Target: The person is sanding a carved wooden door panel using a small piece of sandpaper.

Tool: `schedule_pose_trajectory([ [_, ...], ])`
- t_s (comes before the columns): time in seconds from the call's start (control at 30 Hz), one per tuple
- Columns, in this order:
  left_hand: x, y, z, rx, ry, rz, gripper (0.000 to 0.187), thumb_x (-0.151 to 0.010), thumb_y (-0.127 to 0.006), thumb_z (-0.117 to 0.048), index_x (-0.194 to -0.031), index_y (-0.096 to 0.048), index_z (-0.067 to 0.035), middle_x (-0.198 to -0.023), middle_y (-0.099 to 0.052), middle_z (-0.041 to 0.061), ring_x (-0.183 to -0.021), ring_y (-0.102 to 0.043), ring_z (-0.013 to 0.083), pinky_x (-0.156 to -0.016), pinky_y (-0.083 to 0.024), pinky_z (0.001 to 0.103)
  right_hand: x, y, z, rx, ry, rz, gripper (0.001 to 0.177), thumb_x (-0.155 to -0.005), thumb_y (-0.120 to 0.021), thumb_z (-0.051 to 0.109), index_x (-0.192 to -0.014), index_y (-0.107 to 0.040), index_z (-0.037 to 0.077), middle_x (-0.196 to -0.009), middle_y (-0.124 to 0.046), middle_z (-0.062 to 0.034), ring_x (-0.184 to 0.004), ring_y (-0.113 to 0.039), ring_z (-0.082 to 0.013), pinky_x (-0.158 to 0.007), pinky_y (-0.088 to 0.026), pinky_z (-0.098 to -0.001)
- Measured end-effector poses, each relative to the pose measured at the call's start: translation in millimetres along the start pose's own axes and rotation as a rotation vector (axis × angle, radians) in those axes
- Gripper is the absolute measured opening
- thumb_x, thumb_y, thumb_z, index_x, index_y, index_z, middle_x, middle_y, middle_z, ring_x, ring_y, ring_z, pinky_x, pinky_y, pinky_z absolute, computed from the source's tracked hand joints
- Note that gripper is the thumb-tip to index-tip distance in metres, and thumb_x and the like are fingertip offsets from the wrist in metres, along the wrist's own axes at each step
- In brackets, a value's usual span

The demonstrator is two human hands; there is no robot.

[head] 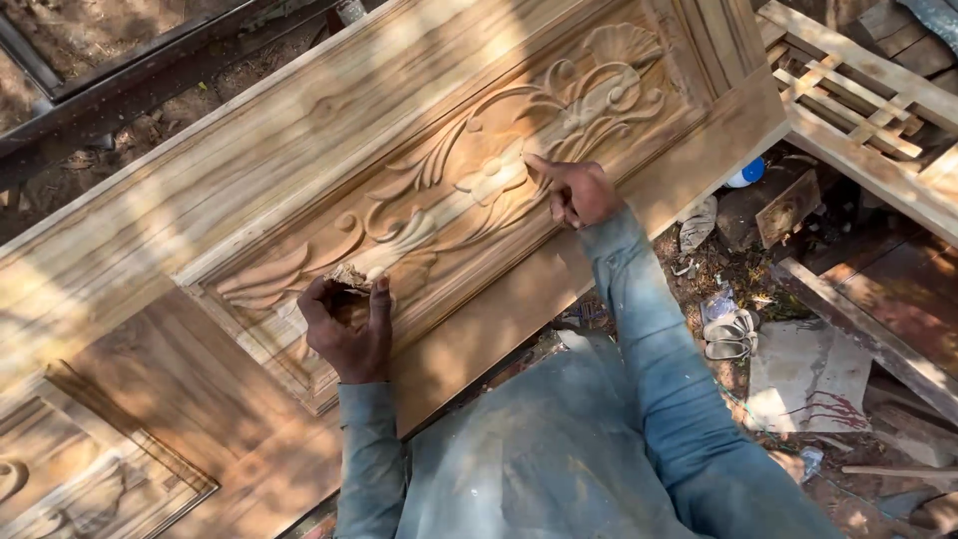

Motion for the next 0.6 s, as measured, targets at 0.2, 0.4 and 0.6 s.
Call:
schedule_pose_trajectory([
  [0.2, -1.5, -3.1, -2.1, 0.047, 0.016, -0.002, 0.058, -0.088, -0.092, -0.019, -0.124, -0.052, 0.0, -0.102, -0.068, 0.011, -0.089, -0.071, 0.0176, -0.081, -0.06, 0.03, 12.0, 3.7, 12.0, -1.064, 0.014, 0.521, 0.055, -0.101, -0.037, 0.01, -0.154, -0.052, 0.001, -0.068, -0.065, -0.0082, -0.042, -0.045, -0.0132, -0.044, -0.039, -0.0288],
  [0.4, 0.3, -5.0, 2.1, 0.041, 0.02, 0.006, 0.058, -0.089, -0.092, -0.019, -0.126, -0.052, 0.0, -0.101, -0.07, 0.011, -0.089, -0.072, 0.0172, -0.081, -0.06, 0.029, 15.2, 11.2, 0.3, -1.065, 0.043, 0.361, 0.056, -0.098, -0.043, 0.013, -0.15, -0.053, -0.004, -0.066, -0.066, -0.0087, -0.04, -0.046, -0.0147, -0.047, -0.044, -0.0319],
  [0.6, 1.4, -6.1, 3.0, 0.002, 0.011, 0.003, 0.061, -0.087, -0.093, -0.023, -0.125, -0.051, 0.001, -0.097, -0.07, 0.01, -0.085, -0.072, 0.0163, -0.078, -0.059, 0.028, -4.9, 10.3, 1.2, -0.292, 0.198, -0.066, 0.036, -0.107, -0.049, 0.016, -0.114, -0.06, -0.018, -0.066, -0.066, -0.0122, -0.041, -0.046, -0.0167, -0.043, -0.039, -0.0328],
])
Point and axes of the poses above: each hand's wrist, its own x-axis away from the middle knuckle, its own y-axis out of the back of the hand, z = x × y, the point moved 9 cm from there along -x, towards the middle knuckle
